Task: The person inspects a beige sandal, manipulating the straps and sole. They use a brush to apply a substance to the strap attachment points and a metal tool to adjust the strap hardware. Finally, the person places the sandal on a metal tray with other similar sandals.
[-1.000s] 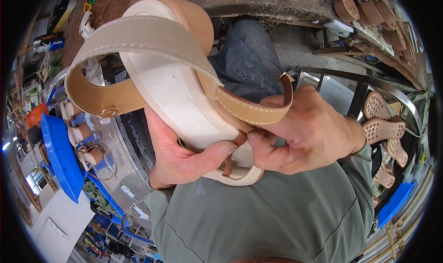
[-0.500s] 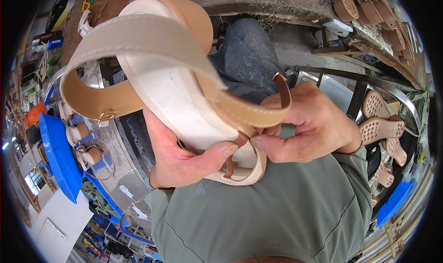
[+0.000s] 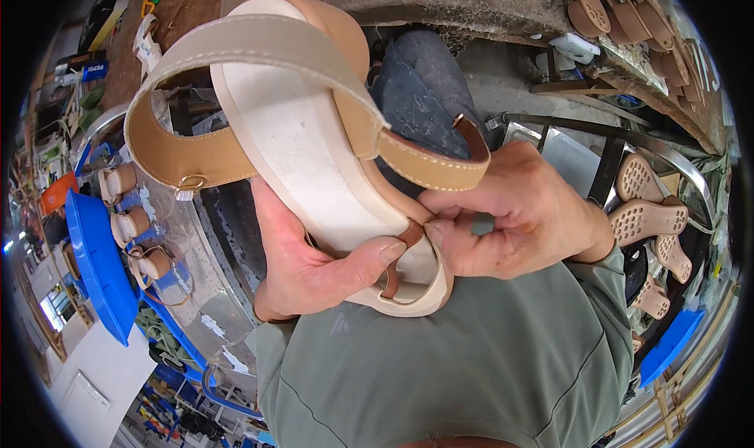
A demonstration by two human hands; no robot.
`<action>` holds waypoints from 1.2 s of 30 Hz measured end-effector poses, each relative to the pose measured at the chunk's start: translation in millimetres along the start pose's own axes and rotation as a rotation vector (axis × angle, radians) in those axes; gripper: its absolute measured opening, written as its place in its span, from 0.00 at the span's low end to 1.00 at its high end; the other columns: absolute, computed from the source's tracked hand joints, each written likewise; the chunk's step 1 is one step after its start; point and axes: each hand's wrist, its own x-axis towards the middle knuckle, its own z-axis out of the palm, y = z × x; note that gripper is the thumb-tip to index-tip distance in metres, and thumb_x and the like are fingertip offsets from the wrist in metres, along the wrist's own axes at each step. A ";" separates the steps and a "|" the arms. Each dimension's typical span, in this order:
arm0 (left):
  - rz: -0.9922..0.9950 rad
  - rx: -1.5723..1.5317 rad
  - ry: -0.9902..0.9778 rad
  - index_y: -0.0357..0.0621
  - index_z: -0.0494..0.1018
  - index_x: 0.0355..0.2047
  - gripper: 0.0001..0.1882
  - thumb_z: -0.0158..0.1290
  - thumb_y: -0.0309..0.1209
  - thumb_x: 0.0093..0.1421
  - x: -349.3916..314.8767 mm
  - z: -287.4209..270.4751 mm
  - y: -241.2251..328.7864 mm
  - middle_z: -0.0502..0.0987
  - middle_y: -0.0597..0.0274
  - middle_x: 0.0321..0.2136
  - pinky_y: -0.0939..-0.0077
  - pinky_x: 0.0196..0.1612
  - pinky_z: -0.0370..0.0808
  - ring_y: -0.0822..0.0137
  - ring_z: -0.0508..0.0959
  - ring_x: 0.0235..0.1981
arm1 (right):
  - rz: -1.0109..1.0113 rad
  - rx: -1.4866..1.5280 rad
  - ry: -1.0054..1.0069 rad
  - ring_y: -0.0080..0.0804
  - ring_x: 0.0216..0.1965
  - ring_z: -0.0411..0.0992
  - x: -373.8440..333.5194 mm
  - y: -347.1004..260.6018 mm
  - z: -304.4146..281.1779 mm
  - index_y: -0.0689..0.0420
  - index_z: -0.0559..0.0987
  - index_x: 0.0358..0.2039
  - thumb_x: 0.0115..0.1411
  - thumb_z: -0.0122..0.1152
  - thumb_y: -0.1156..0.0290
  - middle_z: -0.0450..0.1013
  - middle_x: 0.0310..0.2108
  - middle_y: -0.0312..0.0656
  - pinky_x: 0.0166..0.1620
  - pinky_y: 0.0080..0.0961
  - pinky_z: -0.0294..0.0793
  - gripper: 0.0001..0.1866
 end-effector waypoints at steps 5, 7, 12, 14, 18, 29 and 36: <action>0.122 0.040 0.021 0.39 0.42 0.56 0.43 0.60 0.23 0.49 3.3 0.3 -8.8 0.73 0.44 0.31 0.77 0.19 0.74 0.65 0.77 0.22 | -0.050 -0.195 -0.128 0.40 0.13 0.66 10.2 -2.2 -10.3 0.60 0.69 0.18 0.47 0.57 0.78 0.64 0.12 0.43 0.17 0.31 0.64 0.06; 0.150 0.034 0.051 0.39 0.42 0.56 0.42 0.59 0.22 0.49 5.6 1.9 -11.8 0.73 0.44 0.31 0.77 0.17 0.73 0.65 0.77 0.21 | -0.060 -0.088 -0.040 0.42 0.13 0.65 8.8 2.9 -5.9 0.60 0.70 0.18 0.48 0.57 0.77 0.64 0.13 0.44 0.18 0.31 0.65 0.06; 0.024 -0.027 0.037 0.39 0.40 0.57 0.44 0.58 0.20 0.48 0.1 0.9 1.6 0.69 0.43 0.37 0.74 0.24 0.73 0.63 0.75 0.28 | 0.632 0.582 -0.022 0.24 0.17 0.71 0.5 10.7 -12.9 0.64 0.78 0.29 0.59 0.55 0.70 0.74 0.20 0.39 0.20 0.20 0.69 0.10; 0.023 -0.023 0.024 0.38 0.39 0.58 0.45 0.58 0.19 0.47 -0.2 -2.9 2.7 0.65 0.43 0.43 0.71 0.35 0.73 0.62 0.74 0.37 | 0.539 0.622 -0.145 0.17 0.21 0.71 -9.2 14.6 -12.9 0.65 0.78 0.35 0.59 0.57 0.70 0.76 0.24 0.38 0.22 0.15 0.70 0.10; 0.061 -0.065 0.018 0.37 0.38 0.58 0.47 0.58 0.17 0.46 -2.7 0.4 -0.5 0.61 0.43 0.51 0.67 0.45 0.74 0.60 0.73 0.45 | 0.370 0.479 -0.211 0.15 0.21 0.71 -13.1 11.2 -12.8 0.66 0.78 0.33 0.55 0.61 0.75 0.76 0.23 0.39 0.22 0.14 0.68 0.08; 0.005 -0.038 0.018 0.38 0.35 0.59 0.49 0.57 0.15 0.45 -2.7 1.9 6.7 0.60 0.44 0.52 0.67 0.45 0.74 0.60 0.73 0.46 | 0.220 0.199 -0.237 0.19 0.16 0.70 4.9 1.3 -17.6 0.64 0.77 0.26 0.51 0.61 0.77 0.72 0.15 0.38 0.20 0.17 0.66 0.04; 0.138 0.050 -0.106 0.37 0.35 0.59 0.48 0.58 0.17 0.46 4.4 -8.1 -3.7 0.61 0.44 0.51 0.68 0.45 0.74 0.60 0.73 0.45 | 0.050 0.126 -0.223 0.32 0.14 0.69 7.9 6.8 -15.0 0.62 0.72 0.21 0.47 0.59 0.79 0.68 0.12 0.40 0.19 0.21 0.66 0.04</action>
